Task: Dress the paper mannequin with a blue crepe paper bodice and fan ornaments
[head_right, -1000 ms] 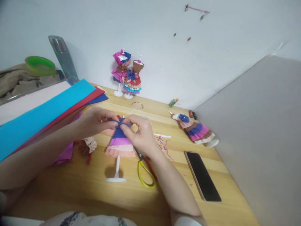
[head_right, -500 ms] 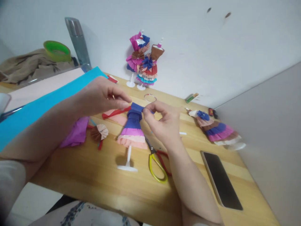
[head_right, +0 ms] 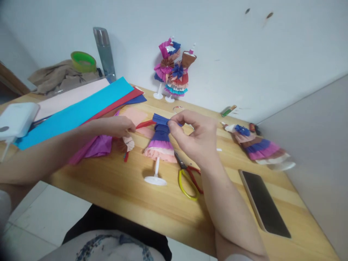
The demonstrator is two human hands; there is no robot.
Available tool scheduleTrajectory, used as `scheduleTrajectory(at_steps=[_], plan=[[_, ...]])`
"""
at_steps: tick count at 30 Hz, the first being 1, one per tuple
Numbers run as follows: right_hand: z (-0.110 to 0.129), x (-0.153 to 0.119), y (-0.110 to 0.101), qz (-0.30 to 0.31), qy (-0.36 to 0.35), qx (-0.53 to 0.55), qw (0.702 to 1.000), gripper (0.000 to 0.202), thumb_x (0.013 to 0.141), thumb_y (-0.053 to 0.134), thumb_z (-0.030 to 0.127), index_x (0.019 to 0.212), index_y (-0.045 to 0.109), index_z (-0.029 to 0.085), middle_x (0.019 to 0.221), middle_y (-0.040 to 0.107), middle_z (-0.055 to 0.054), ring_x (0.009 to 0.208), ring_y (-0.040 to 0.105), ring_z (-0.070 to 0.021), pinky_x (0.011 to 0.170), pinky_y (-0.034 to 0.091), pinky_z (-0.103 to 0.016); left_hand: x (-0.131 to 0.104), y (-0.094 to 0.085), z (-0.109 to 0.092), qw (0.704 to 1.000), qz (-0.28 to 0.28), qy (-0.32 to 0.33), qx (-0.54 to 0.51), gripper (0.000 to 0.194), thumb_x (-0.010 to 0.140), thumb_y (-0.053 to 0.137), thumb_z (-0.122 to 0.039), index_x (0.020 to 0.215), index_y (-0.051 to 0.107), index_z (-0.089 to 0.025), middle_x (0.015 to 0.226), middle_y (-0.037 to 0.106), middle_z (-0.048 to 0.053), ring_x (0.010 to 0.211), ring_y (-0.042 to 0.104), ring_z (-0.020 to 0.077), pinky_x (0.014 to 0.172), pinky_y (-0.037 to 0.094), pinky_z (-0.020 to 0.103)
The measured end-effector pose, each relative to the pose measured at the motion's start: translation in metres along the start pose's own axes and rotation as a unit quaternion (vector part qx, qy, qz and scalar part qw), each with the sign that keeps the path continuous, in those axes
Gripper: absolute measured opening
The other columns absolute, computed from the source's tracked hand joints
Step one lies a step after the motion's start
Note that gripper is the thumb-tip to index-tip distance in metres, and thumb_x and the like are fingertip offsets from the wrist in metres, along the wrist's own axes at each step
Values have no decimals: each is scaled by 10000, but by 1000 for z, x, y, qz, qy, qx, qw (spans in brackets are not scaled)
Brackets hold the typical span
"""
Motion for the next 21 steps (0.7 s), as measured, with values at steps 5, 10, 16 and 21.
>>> scheduleTrajectory(at_steps=[5, 10, 16, 21], plan=[[9, -1, 9, 37, -38, -23, 998, 158, 772, 629, 190, 618, 616, 221, 584, 626, 14, 554, 567, -147, 572, 443, -290, -14, 22, 21, 998, 27, -27, -41, 148, 743, 548, -162, 678, 681, -155, 690, 684, 23, 659, 582, 155, 595, 349, 239], [5, 0, 14, 53, -28, -44, 997, 179, 788, 608, 194, 609, 604, 209, 573, 624, 13, 557, 566, -143, 569, 430, -281, -21, 29, 26, 989, 23, -48, -136, 110, 701, 591, -246, 634, 626, -165, 649, 647, 9, 641, 568, 158, 580, 356, 239], [-4, 1, 13, 33, -18, -33, 999, 162, 797, 607, 220, 636, 623, 205, 607, 632, 7, 586, 562, -143, 596, 435, -281, -24, 27, 24, 983, -10, -50, -174, 130, 671, 620, -293, 637, 618, -168, 638, 621, 1, 629, 552, 153, 563, 366, 240], [-10, 2, 16, 25, -24, -24, 999, 142, 813, 601, 212, 682, 656, 203, 645, 638, 0, 628, 576, -154, 624, 447, -290, -32, 16, 12, 943, -67, -43, -323, 220, 668, 698, -380, 682, 649, -166, 652, 658, -2, 647, 590, 152, 590, 412, 240]])
Point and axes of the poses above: each hand's wrist, its own x-axis towards the middle knuckle, its own y-axis out of the palm, z = x × y, the point moved 7 cm from there along x, towards the middle knuckle
